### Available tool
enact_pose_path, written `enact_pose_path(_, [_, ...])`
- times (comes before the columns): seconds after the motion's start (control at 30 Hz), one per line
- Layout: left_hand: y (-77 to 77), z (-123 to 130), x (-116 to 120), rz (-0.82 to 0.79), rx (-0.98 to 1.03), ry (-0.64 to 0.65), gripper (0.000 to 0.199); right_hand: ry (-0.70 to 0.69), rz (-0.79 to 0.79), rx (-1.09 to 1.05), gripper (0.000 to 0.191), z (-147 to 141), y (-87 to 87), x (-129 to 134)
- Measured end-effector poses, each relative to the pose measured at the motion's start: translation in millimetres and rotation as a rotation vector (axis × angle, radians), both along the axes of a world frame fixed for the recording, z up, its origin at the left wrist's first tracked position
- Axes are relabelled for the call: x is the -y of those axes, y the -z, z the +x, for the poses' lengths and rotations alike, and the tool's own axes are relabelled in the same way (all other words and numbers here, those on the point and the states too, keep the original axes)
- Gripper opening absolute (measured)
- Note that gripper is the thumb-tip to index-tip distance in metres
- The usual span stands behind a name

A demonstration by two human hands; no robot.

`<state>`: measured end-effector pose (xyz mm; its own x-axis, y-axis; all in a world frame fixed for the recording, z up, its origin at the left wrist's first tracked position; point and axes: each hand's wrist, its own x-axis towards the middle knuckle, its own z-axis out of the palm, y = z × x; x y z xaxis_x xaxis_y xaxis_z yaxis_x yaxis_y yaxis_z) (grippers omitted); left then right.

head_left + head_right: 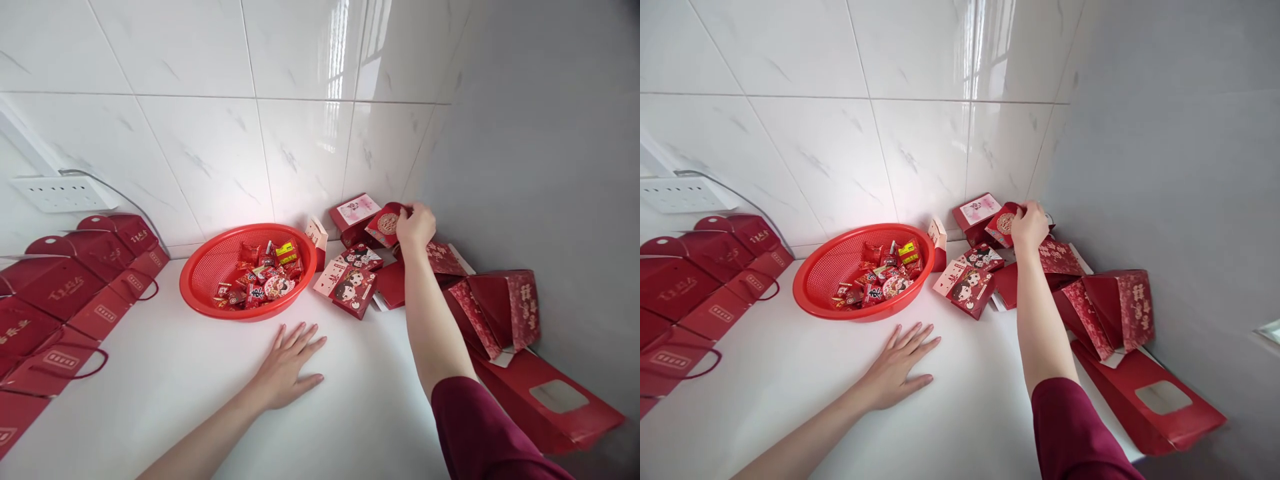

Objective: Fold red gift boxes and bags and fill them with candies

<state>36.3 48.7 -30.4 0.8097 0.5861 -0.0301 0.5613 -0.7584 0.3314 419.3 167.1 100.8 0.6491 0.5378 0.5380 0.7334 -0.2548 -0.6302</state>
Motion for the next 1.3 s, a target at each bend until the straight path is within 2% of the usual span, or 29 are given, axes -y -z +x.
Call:
enact_pose_path(0.1, [1.8,-0.6,-0.8,0.024,0.025,0.010,0.066,-0.077,0.197,0.093,0.024,-4.1,-21.3,21.4])
enact_pose_path(0.17, [2.1,-1.0,-1.1,0.030,0.030,0.013,0.066,-0.238,0.435,0.109,0.017,-17.6,-31.4,40.1])
enact_pose_path(0.23, [1.8,-1.2,-0.3,0.022,0.025,0.012,0.066,-0.426,0.617,-0.013,0.012,-39.8,-37.2,61.4])
enact_pose_path(0.3, [1.5,-1.4,1.9,0.009,0.028,0.003,0.066,-0.649,0.675,-0.244,0.009,-66.2,-38.9,83.2])
enact_pose_path(0.37, [0.8,-2.7,5.5,-0.006,0.102,-0.026,0.065,-0.856,0.632,-0.433,0.004,-90.8,-36.3,102.4])
enact_pose_path(0.43, [-1.2,-7.1,10.0,-0.024,0.290,-0.105,0.051,-1.032,0.509,-0.554,0.004,-109.8,-29.5,116.9])
enact_pose_path(0.5, [-5.6,-16.1,14.7,-0.027,0.492,-0.208,0.026,-1.224,0.336,-0.628,0.015,-122.9,-18.6,126.4])
enact_pose_path(0.57, [-12.3,-29.1,19.6,-0.009,0.610,-0.294,0.024,-1.419,0.134,-0.663,0.031,-132.4,-4.4,132.1])
enact_pose_path(0.63, [-20.3,-43.1,24.8,0.042,0.724,-0.359,0.023,-1.544,-0.047,-0.631,0.041,-140.3,11.2,136.0])
enact_pose_path(0.7, [-28.3,-53.7,31.1,0.141,0.890,-0.410,0.017,-1.573,-0.165,-0.537,0.040,-147.6,26.8,139.4])
enact_pose_path(0.77, [-35.7,-58.1,38.5,0.270,0.982,-0.426,0.021,-1.540,-0.211,-0.477,0.032,-153.6,41.8,143.4])
enact_pose_path(0.9, [-46.5,-53.0,52.7,0.453,0.742,-0.324,0.042,-1.500,-0.232,-0.584,0.018,-160.3,69.1,155.0])
enact_pose_path(0.97, [-48.5,-49.5,56.4,0.530,0.640,-0.339,0.039,-1.463,-0.230,-0.607,0.015,-161.4,80.7,162.0])
enact_pose_path(1.03, [-48.6,-48.2,56.8,0.546,0.622,-0.405,0.025,-1.396,-0.199,-0.598,0.015,-162.0,89.4,168.6])
enact_pose_path(1.13, [-47.7,-50.0,53.8,0.377,0.714,-0.469,0.008,-1.331,-0.129,-0.643,0.016,-162.4,95.5,175.6])
enact_pose_path(1.3, [-43.9,-57.0,47.5,-0.063,0.998,-0.596,0.025,-1.454,-0.078,-0.935,0.013,-161.6,97.6,176.0])
